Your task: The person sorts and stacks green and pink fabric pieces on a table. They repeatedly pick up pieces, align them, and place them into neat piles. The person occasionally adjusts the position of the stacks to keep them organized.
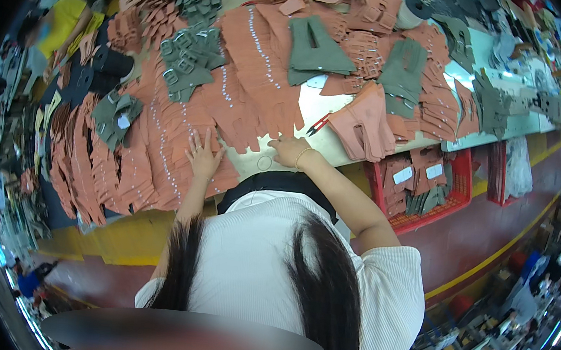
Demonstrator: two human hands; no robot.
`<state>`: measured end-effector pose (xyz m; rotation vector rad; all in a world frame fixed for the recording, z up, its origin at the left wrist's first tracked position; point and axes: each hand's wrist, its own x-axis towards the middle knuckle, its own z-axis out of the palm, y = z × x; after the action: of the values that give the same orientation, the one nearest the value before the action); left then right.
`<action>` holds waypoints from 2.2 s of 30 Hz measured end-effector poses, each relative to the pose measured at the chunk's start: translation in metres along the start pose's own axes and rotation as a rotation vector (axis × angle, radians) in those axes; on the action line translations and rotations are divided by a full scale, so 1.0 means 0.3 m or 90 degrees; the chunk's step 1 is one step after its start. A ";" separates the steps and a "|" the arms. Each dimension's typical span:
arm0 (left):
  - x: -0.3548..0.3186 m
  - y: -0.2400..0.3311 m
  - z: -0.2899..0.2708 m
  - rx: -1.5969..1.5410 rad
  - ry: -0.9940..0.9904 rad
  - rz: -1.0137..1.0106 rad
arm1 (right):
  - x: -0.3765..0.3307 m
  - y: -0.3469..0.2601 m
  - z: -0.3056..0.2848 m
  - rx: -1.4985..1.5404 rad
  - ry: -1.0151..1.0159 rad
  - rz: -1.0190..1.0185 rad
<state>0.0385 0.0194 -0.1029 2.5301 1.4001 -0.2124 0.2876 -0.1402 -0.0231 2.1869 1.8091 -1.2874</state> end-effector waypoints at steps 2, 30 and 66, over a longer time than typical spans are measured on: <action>0.005 -0.009 -0.005 0.001 0.000 -0.009 | 0.015 0.018 -0.008 -0.025 0.032 -0.027; 0.353 -0.645 -0.199 -1.437 0.583 -0.442 | 0.182 -0.021 -0.026 -0.111 -0.106 -0.082; 0.706 -0.945 -0.255 -1.614 0.732 -0.484 | 0.365 -0.093 -0.165 0.017 -0.142 -0.043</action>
<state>-0.0888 0.3577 -0.1203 -0.2154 0.9384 1.6937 0.2910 -0.0185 -0.0428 1.9185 1.8023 -1.5091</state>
